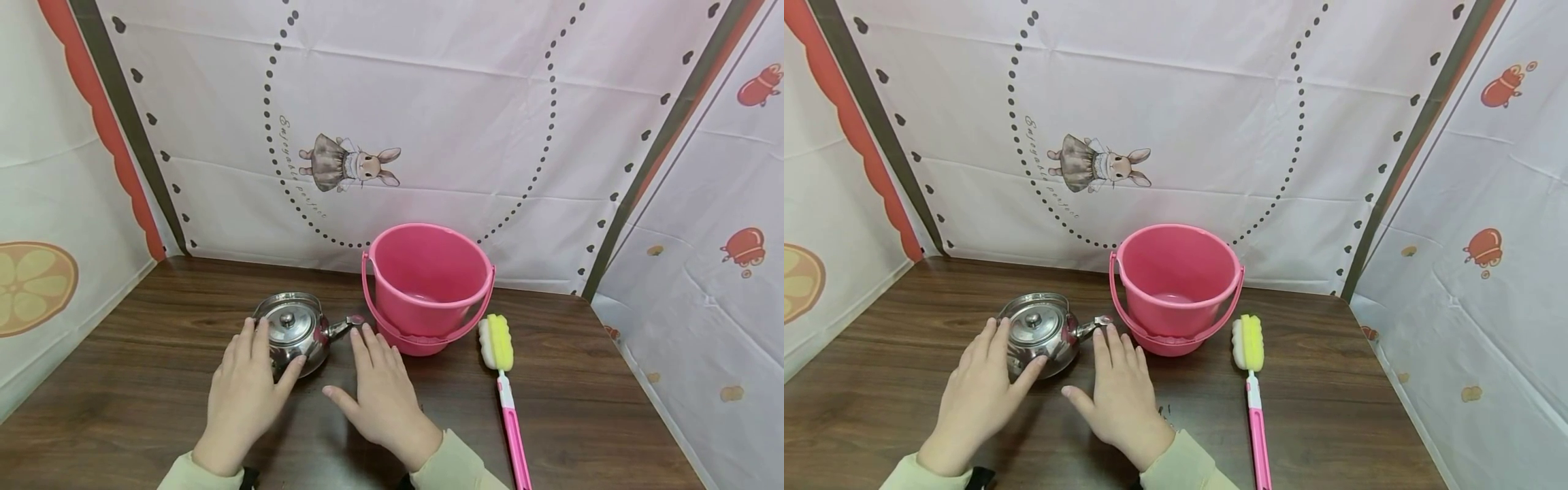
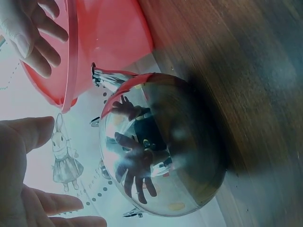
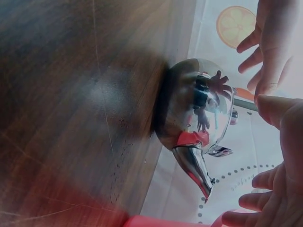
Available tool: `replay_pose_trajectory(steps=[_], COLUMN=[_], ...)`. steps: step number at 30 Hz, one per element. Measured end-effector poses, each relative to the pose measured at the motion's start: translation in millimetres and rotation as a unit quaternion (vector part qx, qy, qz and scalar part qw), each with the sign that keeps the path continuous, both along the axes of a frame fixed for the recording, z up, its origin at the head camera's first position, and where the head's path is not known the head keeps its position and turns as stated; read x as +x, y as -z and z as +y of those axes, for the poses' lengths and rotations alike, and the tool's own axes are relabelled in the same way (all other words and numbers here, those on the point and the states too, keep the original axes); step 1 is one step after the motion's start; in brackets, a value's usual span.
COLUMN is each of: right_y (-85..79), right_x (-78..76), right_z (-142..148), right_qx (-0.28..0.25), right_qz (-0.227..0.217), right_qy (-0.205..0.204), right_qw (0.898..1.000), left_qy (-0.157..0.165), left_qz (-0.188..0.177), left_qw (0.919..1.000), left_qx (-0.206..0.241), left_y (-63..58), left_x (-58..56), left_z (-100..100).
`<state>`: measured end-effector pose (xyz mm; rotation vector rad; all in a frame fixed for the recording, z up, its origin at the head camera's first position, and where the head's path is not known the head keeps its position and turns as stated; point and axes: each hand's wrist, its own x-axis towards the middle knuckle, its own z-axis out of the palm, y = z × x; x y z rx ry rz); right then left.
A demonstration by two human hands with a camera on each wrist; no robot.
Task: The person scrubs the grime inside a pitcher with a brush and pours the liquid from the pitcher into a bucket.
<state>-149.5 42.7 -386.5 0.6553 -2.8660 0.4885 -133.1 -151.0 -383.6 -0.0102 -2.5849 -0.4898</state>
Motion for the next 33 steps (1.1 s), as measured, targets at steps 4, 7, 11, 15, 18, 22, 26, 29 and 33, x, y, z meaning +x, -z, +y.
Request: replay_pose_trajectory(steps=[4, 7, 11, 15, 18, 22, 26, 29, 33], right_y=[-0.4, -0.6, -1.1, -1.7, -1.9, -2.1, -2.8, -3.7, -5.0], right_x=[-0.4, -0.7, -1.0, -1.8, -2.4, -3.0, -4.8, -6.6, -8.3], right_z=[-1, -2, -4, -6, -7, -7, -7, -8, -9], right_qx=[0.000, 0.002, 0.004, 0.004, 0.000, 0.000, 0.006, 0.005, 0.000], right_qz=[-0.011, -0.013, -0.014, -0.012, -0.008, -0.002, 0.003, 0.003, -0.006], right_qy=[-0.001, -0.003, -0.005, -0.006, -0.008, -0.010, -0.012, -0.014, -0.016], right_qw=[1.000, 1.000, 1.000, 1.000, 1.000, 1.000, 1.000, 1.000, 1.000], left_qy=[-0.003, -0.007, -0.011, -0.014, -0.020, -0.025, -0.026, -0.027, -0.031], left_qz=[-0.002, -0.010, -0.016, -0.017, -0.022, -0.025, -0.025, -0.028, -0.038], left_qw=[1.0000, 0.9999, 0.9997, 0.9996, 0.9993, 0.9990, 0.9989, 0.9987, 0.9981], left_qx=[0.003, 0.008, 0.013, 0.016, 0.022, 0.027, 0.029, 0.032, 0.037], left_y=[0.6, 0.8, 1.1, 1.0, 0.8, 0.7, 0.3, -0.7, -2.4], left_x=[-0.2, -0.4, -0.8, -1.6, -3.0, -4.3, -4.8, -5.6, -7.4], left_z=[-2, -3, -6, -9, -11, -14, -17, -19, -23])
